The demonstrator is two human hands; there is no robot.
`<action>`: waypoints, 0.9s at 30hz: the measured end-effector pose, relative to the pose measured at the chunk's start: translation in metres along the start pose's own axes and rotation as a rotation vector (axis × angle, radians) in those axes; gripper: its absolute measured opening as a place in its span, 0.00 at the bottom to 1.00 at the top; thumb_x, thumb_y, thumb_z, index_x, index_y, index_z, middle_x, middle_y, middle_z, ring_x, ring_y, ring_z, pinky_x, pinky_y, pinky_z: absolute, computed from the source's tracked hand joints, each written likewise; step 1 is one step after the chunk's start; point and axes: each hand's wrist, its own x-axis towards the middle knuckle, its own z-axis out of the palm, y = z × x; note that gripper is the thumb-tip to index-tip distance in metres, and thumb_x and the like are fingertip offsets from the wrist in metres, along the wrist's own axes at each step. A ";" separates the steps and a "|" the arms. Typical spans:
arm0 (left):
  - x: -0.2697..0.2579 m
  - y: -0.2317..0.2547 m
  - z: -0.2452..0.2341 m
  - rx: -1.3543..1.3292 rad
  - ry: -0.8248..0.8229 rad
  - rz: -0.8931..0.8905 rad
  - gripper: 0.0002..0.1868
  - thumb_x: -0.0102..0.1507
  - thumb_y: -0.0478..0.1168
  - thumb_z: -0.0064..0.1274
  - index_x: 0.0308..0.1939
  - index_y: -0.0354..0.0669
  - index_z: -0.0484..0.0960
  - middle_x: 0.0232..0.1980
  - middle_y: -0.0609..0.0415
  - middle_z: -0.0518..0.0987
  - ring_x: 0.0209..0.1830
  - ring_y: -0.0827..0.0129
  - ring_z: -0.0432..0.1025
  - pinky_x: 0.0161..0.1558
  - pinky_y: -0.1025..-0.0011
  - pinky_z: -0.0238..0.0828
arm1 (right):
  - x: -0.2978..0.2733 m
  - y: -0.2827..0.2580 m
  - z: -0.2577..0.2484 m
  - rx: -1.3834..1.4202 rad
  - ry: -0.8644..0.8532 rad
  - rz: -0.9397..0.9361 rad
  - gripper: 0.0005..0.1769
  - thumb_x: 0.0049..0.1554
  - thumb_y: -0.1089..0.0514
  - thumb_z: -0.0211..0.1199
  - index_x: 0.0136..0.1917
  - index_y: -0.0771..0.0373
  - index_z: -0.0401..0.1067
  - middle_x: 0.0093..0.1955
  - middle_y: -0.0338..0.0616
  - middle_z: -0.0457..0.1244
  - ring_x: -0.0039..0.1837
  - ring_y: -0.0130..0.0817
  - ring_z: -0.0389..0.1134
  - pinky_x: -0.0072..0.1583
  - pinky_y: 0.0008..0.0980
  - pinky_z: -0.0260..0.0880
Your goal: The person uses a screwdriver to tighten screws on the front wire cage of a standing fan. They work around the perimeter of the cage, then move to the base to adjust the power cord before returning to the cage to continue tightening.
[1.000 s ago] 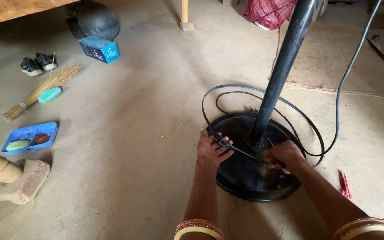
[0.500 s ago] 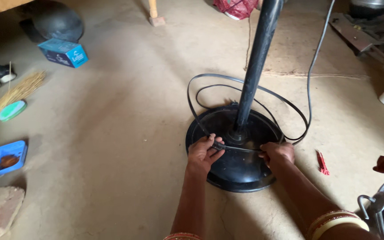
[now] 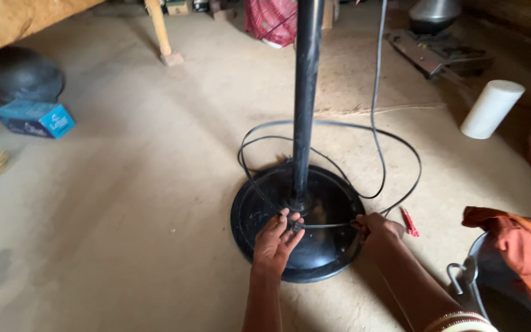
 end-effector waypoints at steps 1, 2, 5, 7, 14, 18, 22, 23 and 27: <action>-0.002 0.000 0.004 0.010 -0.016 0.005 0.16 0.68 0.38 0.50 0.59 0.39 0.78 0.55 0.45 0.82 0.58 0.56 0.77 0.62 0.53 0.74 | 0.001 -0.003 -0.002 0.009 -0.018 -0.009 0.06 0.53 0.70 0.68 0.39 0.69 0.72 0.35 0.54 0.71 0.27 0.27 0.60 0.29 0.29 0.52; -0.004 0.001 0.009 0.021 -0.033 0.009 0.16 0.68 0.38 0.50 0.59 0.39 0.78 0.55 0.45 0.82 0.58 0.56 0.77 0.63 0.53 0.74 | 0.001 -0.006 -0.004 0.018 -0.035 -0.018 0.06 0.53 0.71 0.69 0.39 0.70 0.72 0.36 0.55 0.71 0.27 0.27 0.60 0.29 0.29 0.52; -0.012 0.003 0.023 0.041 -0.067 0.032 0.18 0.68 0.37 0.49 0.62 0.39 0.77 0.57 0.44 0.82 0.59 0.55 0.76 0.63 0.53 0.73 | -0.006 -0.013 -0.010 0.053 -0.100 -0.057 0.05 0.53 0.69 0.69 0.38 0.68 0.73 0.37 0.50 0.68 0.27 0.27 0.59 0.30 0.30 0.53; -0.020 0.006 0.030 0.031 -0.103 0.056 0.20 0.68 0.37 0.48 0.64 0.40 0.76 0.59 0.44 0.81 0.61 0.55 0.76 0.63 0.52 0.73 | -0.015 -0.020 -0.014 0.075 -0.140 -0.087 0.04 0.53 0.68 0.69 0.39 0.68 0.74 0.37 0.48 0.68 0.27 0.27 0.57 0.30 0.30 0.53; -0.035 0.025 0.058 0.009 -0.239 0.202 0.24 0.68 0.38 0.47 0.69 0.40 0.71 0.65 0.41 0.78 0.66 0.53 0.73 0.65 0.51 0.71 | -0.070 -0.045 -0.013 0.121 -0.241 -0.189 0.04 0.54 0.68 0.66 0.46 0.67 0.75 0.39 0.49 0.71 0.28 0.26 0.55 0.31 0.29 0.52; -0.041 0.035 0.071 0.004 -0.284 0.248 0.25 0.68 0.38 0.46 0.70 0.39 0.70 0.66 0.39 0.76 0.67 0.53 0.72 0.66 0.51 0.71 | -0.094 -0.054 -0.012 0.132 -0.297 -0.246 0.09 0.55 0.68 0.66 0.51 0.66 0.74 0.43 0.49 0.72 0.29 0.24 0.54 0.31 0.26 0.54; -0.044 0.040 0.079 -0.019 -0.306 0.263 0.25 0.68 0.38 0.46 0.71 0.40 0.69 0.67 0.40 0.76 0.67 0.53 0.71 0.66 0.51 0.70 | -0.104 -0.063 -0.011 0.179 -0.338 -0.236 0.09 0.55 0.68 0.65 0.51 0.64 0.72 0.44 0.51 0.72 0.30 0.21 0.54 0.32 0.23 0.54; -0.044 0.040 0.081 -0.027 -0.311 0.263 0.25 0.68 0.38 0.46 0.71 0.40 0.69 0.67 0.40 0.76 0.68 0.53 0.71 0.66 0.52 0.70 | -0.105 -0.063 -0.011 0.180 -0.334 -0.239 0.09 0.55 0.67 0.65 0.50 0.63 0.73 0.44 0.52 0.72 0.30 0.21 0.55 0.32 0.23 0.54; -0.042 0.041 0.087 -0.067 -0.315 0.279 0.25 0.69 0.39 0.46 0.71 0.41 0.69 0.67 0.40 0.75 0.68 0.53 0.71 0.66 0.51 0.70 | -0.110 -0.068 -0.008 0.165 -0.334 -0.264 0.09 0.55 0.66 0.66 0.50 0.62 0.73 0.44 0.51 0.72 0.30 0.20 0.53 0.32 0.22 0.53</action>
